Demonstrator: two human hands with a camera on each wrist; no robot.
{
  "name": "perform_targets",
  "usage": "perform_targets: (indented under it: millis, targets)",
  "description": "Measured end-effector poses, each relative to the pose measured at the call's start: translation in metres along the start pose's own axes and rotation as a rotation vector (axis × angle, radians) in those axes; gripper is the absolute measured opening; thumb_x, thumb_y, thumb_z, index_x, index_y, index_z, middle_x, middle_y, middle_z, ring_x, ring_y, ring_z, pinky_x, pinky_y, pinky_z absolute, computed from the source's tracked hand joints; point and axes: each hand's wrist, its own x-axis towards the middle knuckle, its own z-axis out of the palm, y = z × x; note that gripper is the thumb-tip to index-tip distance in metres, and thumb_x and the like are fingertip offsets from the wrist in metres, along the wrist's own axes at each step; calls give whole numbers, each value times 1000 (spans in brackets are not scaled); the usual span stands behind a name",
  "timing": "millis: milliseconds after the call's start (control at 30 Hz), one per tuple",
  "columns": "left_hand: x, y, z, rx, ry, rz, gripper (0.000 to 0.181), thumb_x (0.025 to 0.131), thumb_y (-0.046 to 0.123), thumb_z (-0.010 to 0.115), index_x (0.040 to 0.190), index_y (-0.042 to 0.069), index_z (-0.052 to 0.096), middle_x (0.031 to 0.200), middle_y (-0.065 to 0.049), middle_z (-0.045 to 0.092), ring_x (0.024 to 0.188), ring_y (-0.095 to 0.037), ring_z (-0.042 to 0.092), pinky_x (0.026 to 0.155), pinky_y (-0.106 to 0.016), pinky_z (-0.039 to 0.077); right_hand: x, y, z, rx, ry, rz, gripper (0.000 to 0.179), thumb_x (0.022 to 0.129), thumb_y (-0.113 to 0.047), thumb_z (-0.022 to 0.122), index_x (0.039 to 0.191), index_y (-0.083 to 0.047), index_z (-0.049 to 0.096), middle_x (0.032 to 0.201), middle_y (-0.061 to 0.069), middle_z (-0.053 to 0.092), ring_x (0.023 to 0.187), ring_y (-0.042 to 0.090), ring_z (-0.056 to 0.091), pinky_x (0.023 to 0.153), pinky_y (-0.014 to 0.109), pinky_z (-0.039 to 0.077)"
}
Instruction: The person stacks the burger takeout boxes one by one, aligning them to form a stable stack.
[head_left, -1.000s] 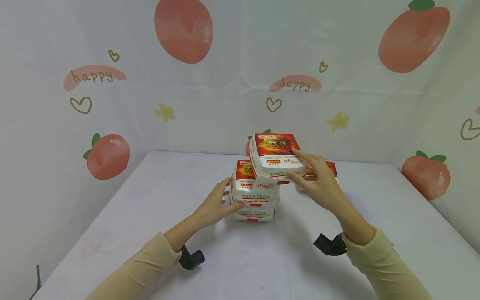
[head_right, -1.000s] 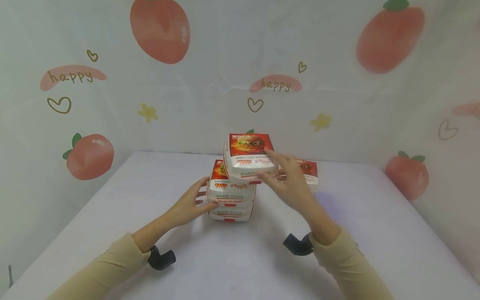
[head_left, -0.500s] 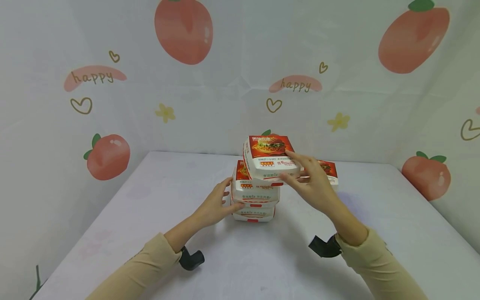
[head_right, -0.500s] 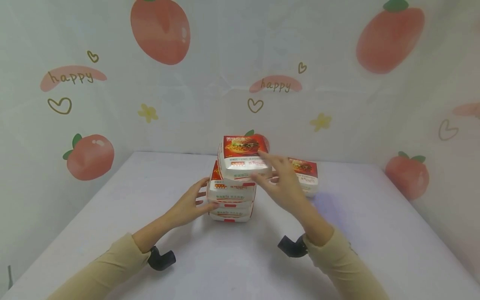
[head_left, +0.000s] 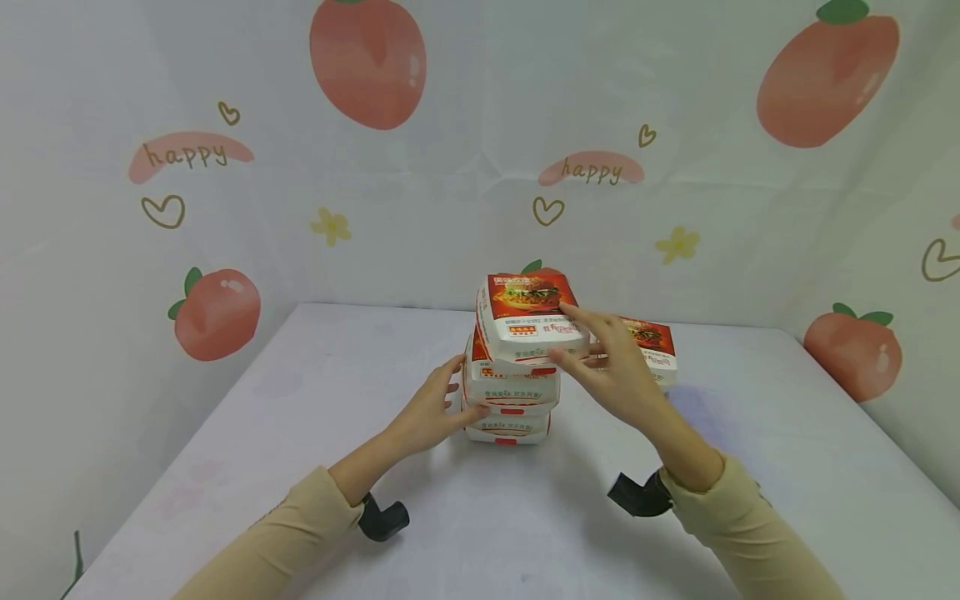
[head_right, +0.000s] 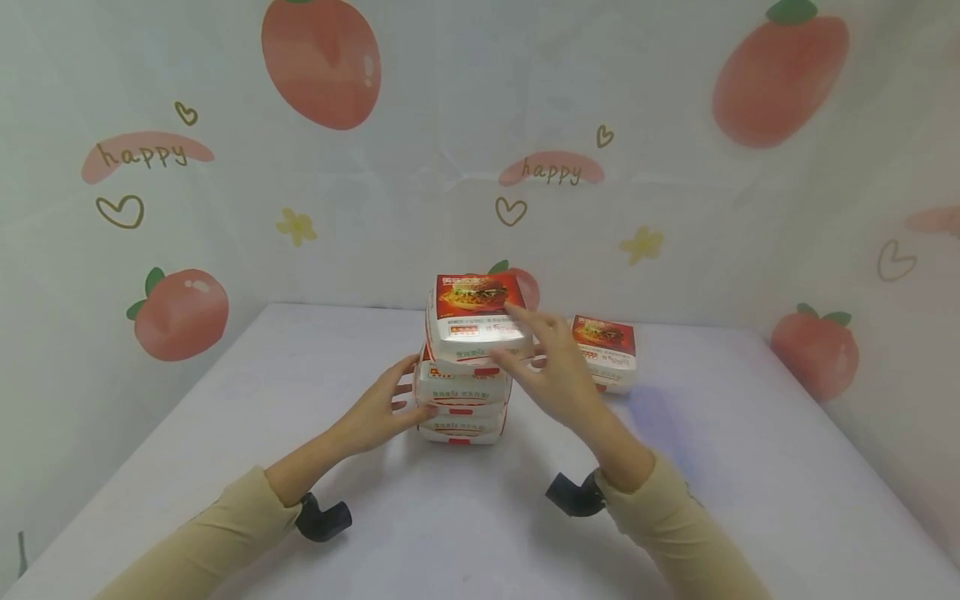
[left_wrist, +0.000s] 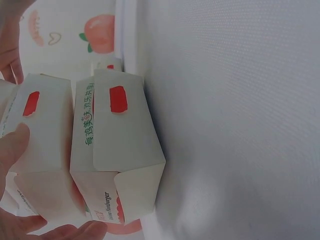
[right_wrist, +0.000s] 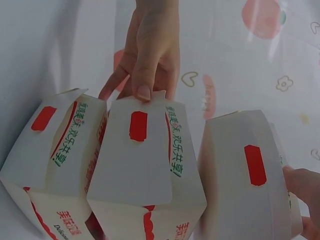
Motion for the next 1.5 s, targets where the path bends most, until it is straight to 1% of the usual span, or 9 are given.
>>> perform_targets:
  millis: [267,467,633,800,1000,1167,1500]
  targets:
    - [0,1,0,14,5,0,83,82,28,71,147,10,23,149,-15,31,129,-38,43,101,-54,44,1,-4,4,-7,5,18,62,85,-33,67,141,-25,42,132,16,42,96,33,61,83,43,56]
    - [0,2,0,16,4,2,82,82,28,71,147,10,24,149,-15,31,129,-38,44,101,-53,43,1,-7,7,4,9,9,62,85,-32,68,141,-25,42,129,16,42,93,32,61,83,43,56]
    - [-1,2,0,16,3,10,82,82,28,71,147,10,24,148,-15,31,129,-39,44,101,-54,44,0,-7,9,10,10,6,62,85,-33,68,140,-25,43,131,16,41,93,31,62,82,42,56]
    - [0,1,0,16,3,21,81,82,28,71,147,10,24,148,-15,31,128,-39,44,100,-54,44,1,-8,12,-1,12,22,62,84,-35,68,140,-26,42,133,17,40,95,31,62,82,43,57]
    - [0,0,0,19,6,31,81,82,29,71,146,10,26,148,-15,32,128,-40,45,100,-54,44,2,-9,15,-27,1,48,64,84,-37,68,141,-27,41,134,17,39,95,29,61,83,42,56]
    - [0,1,-1,15,4,26,81,82,29,71,146,11,25,148,-15,32,128,-40,44,100,-54,44,2,-11,15,-37,2,43,64,84,-37,68,141,-27,41,133,17,40,95,30,61,83,42,56]
    - [0,2,-1,19,2,22,81,83,29,71,146,10,25,148,-15,32,128,-40,44,101,-54,44,1,-11,16,-50,-13,42,64,85,-39,67,142,-29,38,136,18,38,99,32,59,82,42,56]
